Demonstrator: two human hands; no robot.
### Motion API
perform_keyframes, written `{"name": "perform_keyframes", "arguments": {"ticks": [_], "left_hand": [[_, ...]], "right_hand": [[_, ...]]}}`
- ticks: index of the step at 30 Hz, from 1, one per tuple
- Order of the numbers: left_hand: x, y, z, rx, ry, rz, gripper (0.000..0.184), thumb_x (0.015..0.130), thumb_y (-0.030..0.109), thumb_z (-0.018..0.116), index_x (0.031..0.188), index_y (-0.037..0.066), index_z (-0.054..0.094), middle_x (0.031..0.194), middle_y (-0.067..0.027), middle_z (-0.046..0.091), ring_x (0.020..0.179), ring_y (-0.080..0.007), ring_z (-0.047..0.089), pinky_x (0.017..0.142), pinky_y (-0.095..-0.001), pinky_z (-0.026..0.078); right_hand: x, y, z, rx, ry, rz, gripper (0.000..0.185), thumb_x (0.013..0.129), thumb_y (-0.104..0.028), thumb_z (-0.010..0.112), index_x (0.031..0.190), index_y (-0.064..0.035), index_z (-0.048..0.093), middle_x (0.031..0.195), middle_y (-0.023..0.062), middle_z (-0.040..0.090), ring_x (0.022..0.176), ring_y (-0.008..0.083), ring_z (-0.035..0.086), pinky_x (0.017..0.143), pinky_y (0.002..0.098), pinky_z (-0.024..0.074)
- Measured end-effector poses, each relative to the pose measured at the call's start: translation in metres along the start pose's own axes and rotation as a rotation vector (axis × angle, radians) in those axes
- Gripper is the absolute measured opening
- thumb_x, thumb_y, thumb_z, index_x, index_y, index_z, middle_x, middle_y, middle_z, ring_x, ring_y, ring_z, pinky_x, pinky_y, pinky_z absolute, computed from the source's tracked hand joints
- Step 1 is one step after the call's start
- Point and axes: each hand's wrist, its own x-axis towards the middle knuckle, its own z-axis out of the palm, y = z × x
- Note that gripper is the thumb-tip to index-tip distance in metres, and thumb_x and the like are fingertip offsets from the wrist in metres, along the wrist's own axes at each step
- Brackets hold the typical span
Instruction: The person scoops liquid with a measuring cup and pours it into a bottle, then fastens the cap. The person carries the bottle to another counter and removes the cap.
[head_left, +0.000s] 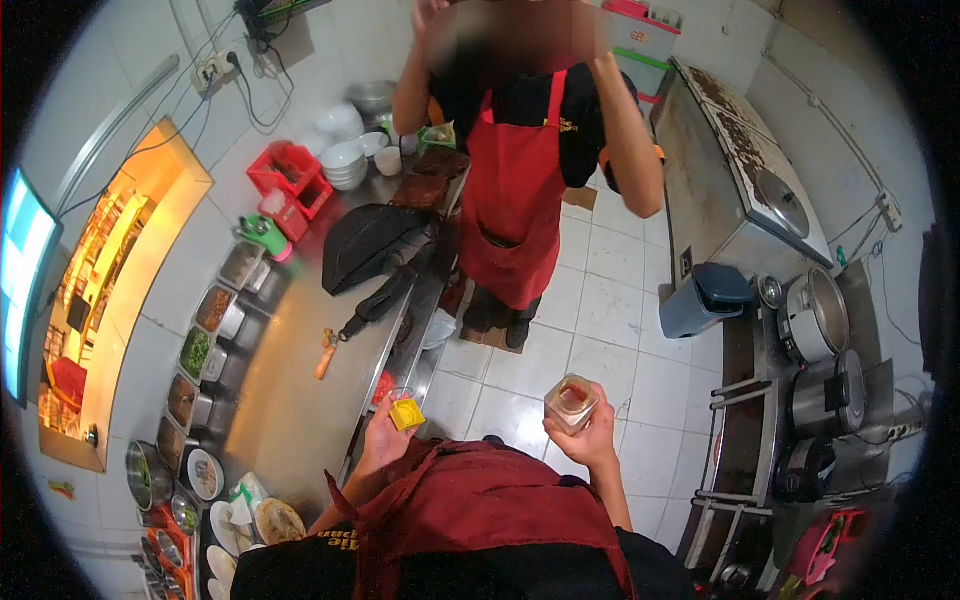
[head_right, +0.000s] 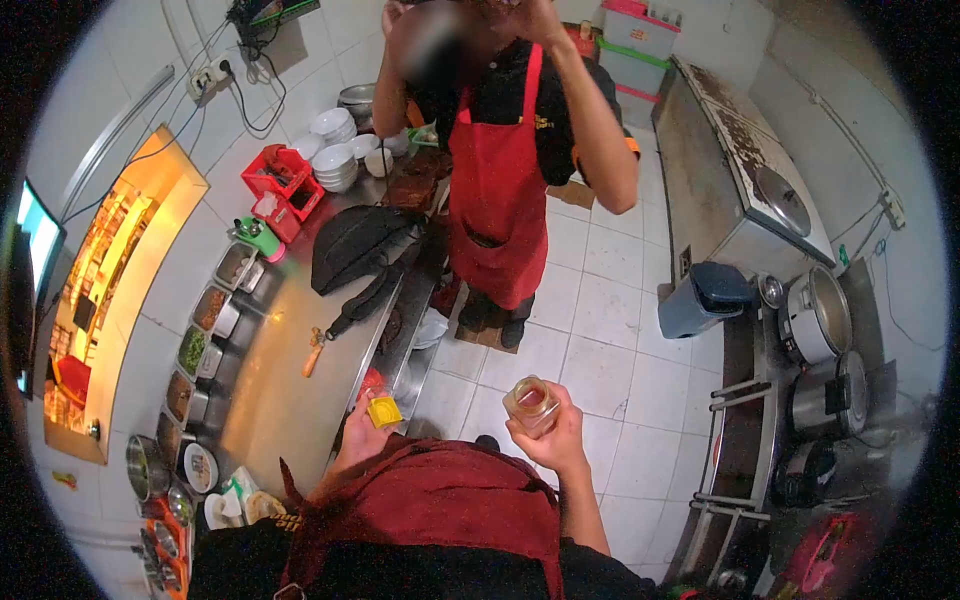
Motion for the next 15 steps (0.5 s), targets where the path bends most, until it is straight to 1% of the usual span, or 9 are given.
{"name": "perform_keyframes", "arguments": {"ticks": [1, 2, 4, 5, 7, 11, 13, 14, 15], "left_hand": [[0.003, -0.001, 0.0, 0.002, -0.035, 0.026, 0.025, 0.101, 0.041, 0.05, 0.112, 0.021, 0.061, 0.111, -0.0001, 0.066, 0.105, -0.02, 0.061, 0.091, -0.0434, 0.047], [0.005, -0.002, 0.0, 0.008, -0.04, 0.022, 0.025, 0.101, 0.041, 0.05, 0.112, 0.021, 0.061, 0.111, -0.0001, 0.066, 0.105, -0.02, 0.061, 0.091, -0.0434, 0.047], [0.01, -0.004, 0.001, -0.046, 0.0, -0.011, 0.023, 0.1, 0.041, 0.051, 0.109, 0.022, 0.061, 0.107, -0.0009, 0.067, 0.104, -0.022, 0.061, 0.085, -0.0429, 0.049], [0.012, -0.004, 0.001, -0.041, -0.006, -0.013, 0.023, 0.1, 0.041, 0.051, 0.109, 0.022, 0.061, 0.107, -0.0009, 0.067, 0.104, -0.022, 0.061, 0.085, -0.0429, 0.049], [0.016, -0.005, 0.003, -0.105, -0.05, -0.081, 0.023, 0.1, 0.041, 0.052, 0.107, 0.021, 0.061, 0.104, -0.0016, 0.067, 0.102, -0.0248, 0.063, 0.082, -0.0441, 0.051], [0.02, -0.01, 0.0, -0.114, -0.038, -0.144, 0.023, 0.099, 0.042, 0.054, 0.107, 0.021, 0.061, 0.102, -0.0017, 0.066, 0.099, -0.0267, 0.064, 0.08, -0.0447, 0.051], [0.019, -0.013, 0.002, -0.112, -0.022, -0.166, 0.024, 0.098, 0.043, 0.054, 0.107, 0.021, 0.061, 0.101, -0.0019, 0.066, 0.097, -0.0267, 0.065, 0.079, -0.0453, 0.051], [0.018, -0.013, 0.003, -0.11, -0.021, -0.171, 0.024, 0.098, 0.043, 0.054, 0.107, 0.021, 0.061, 0.101, -0.0019, 0.066, 0.097, -0.0267, 0.065, 0.079, -0.0453, 0.051], [0.017, -0.014, 0.004, -0.103, 0.006, -0.179, 0.024, 0.099, 0.043, 0.054, 0.107, 0.021, 0.06, 0.101, -0.0018, 0.066, 0.097, -0.0266, 0.065, 0.079, -0.0456, 0.051]], "right_hand": [[-0.001, 0.0, 0.0, -0.002, 0.017, -0.024, 0.064, 0.067, -0.02, 0.085, 0.119, -0.0011, 0.054, 0.101, 0.0111, 0.068, 0.092, 0.0201, 0.068, 0.084, 0.0327, 0.0534], [-0.002, -0.001, 0.0, -0.002, 0.026, -0.022, 0.064, 0.067, -0.02, 0.085, 0.119, -0.0011, 0.054, 0.101, 0.0111, 0.068, 0.092, 0.0201, 0.068, 0.084, 0.0327, 0.0534], [-0.003, -0.003, -0.001, 0.017, 0.028, 0.004, 0.064, 0.066, -0.021, 0.085, 0.119, -0.0012, 0.054, 0.101, 0.011, 0.068, 0.092, 0.0202, 0.068, 0.083, 0.0324, 0.0534], [-0.005, -0.002, -0.001, 0.016, 0.035, 0.003, 0.064, 0.066, -0.021, 0.085, 0.119, -0.0012, 0.054, 0.101, 0.011, 0.068, 0.092, 0.0202, 0.068, 0.083, 0.0324, 0.0534], [-0.008, 0.002, -0.001, 0.03, 0.043, -0.004, 0.064, 0.066, -0.021, 0.086, 0.119, -0.0014, 0.054, 0.101, 0.0111, 0.068, 0.092, 0.0202, 0.068, 0.083, 0.0321, 0.0534], [-0.012, 0.0, -0.002, 0.005, 0.069, 0.01, 0.064, 0.066, -0.021, 0.086, 0.118, -0.0013, 0.055, 0.099, 0.011, 0.068, 0.091, 0.0201, 0.068, 0.083, 0.0318, 0.0536], [-0.015, 0.0, -0.004, 0.072, 0.045, 0.088, 0.06, 0.066, -0.015, 0.084, 0.116, -0.0001, 0.056, 0.106, 0.0089, 0.061, 0.096, 0.0184, 0.062, 0.088, 0.0332, 0.0498], [-0.015, 0.0, -0.004, 0.071, 0.048, 0.092, 0.06, 0.066, -0.015, 0.084, 0.116, -0.0001, 0.056, 0.106, 0.0089, 0.061, 0.096, 0.0184, 0.062, 0.088, 0.0332, 0.0498], [-0.015, 0.001, -0.005, 0.037, 0.073, 0.056, 0.062, 0.065, -0.018, 0.085, 0.117, -0.0003, 0.056, 0.101, 0.0101, 0.065, 0.092, 0.0197, 0.065, 0.085, 0.0328, 0.052]]}}
